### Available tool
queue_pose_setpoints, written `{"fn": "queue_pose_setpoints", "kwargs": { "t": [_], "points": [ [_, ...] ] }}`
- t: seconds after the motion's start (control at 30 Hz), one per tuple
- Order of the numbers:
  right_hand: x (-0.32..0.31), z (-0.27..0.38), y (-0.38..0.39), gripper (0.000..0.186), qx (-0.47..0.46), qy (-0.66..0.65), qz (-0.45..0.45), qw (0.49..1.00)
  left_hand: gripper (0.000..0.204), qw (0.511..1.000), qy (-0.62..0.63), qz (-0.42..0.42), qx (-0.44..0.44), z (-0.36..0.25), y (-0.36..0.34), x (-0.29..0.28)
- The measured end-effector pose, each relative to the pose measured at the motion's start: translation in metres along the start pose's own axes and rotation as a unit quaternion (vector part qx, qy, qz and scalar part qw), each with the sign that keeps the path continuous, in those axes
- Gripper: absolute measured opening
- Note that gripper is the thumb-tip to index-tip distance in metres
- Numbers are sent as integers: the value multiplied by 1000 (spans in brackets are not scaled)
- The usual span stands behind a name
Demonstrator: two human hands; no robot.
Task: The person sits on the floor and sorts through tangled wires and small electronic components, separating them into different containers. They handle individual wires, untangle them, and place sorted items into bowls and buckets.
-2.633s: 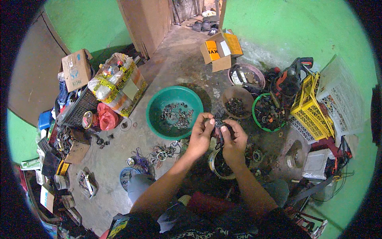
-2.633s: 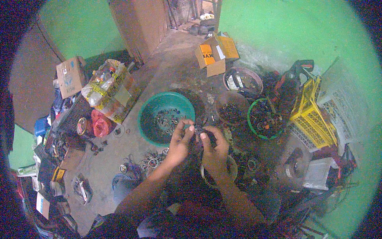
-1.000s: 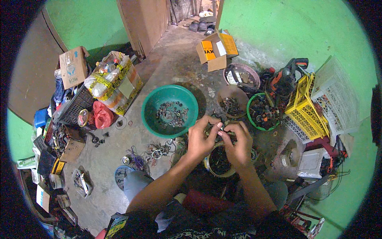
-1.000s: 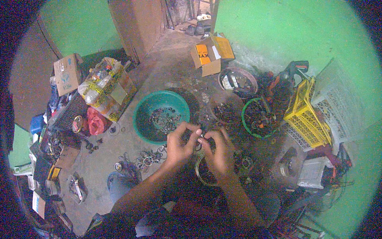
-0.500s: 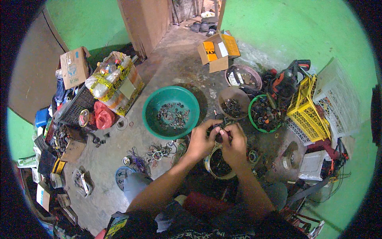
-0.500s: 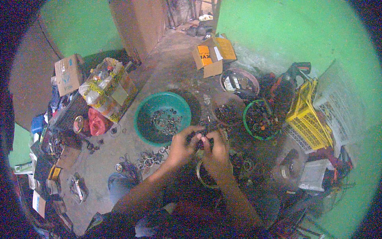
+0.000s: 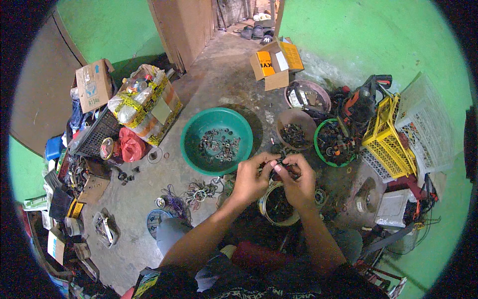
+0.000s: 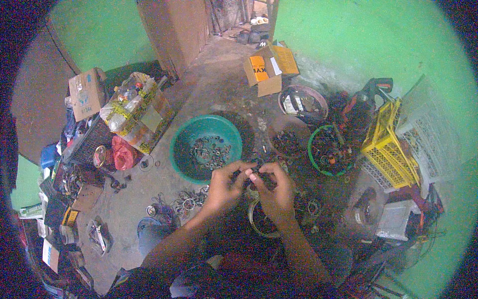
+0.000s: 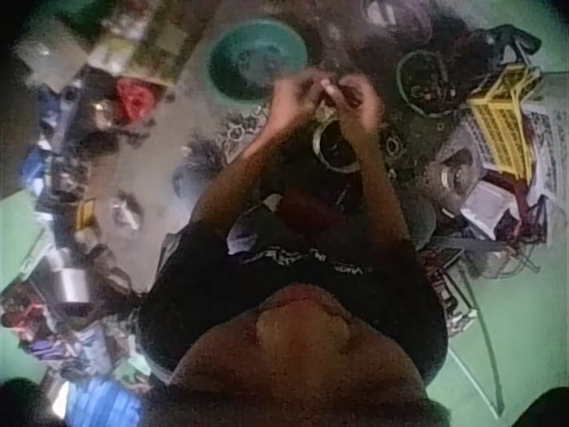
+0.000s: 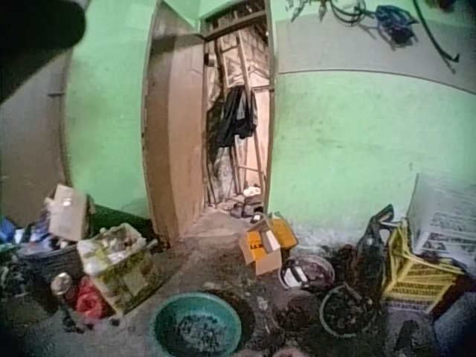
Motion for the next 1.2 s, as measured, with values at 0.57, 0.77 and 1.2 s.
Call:
{"fn": "queue_pose_setpoints", "kwargs": {
  "t": [0.57,0.77,1.2],
  "points": [
    [-4,20,5,13,-50,141,-86,985,12,990,-107,12,91,-5,4,4],
    [-7,17,13,9,-113,136,-121,977,9,994,-71,-19,86,-7,3,14],
    [-39,24,27,5,-85,180,-145,969,8,993,63,-97,-15,21,-15,54]
  ]
}}
Point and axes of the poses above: each hand's wrist, its own y-axis away from the middle knuckle, its own x-axis out of the palm, z = x × y, the point moved 1 cm from there along -y, towards the middle knuckle
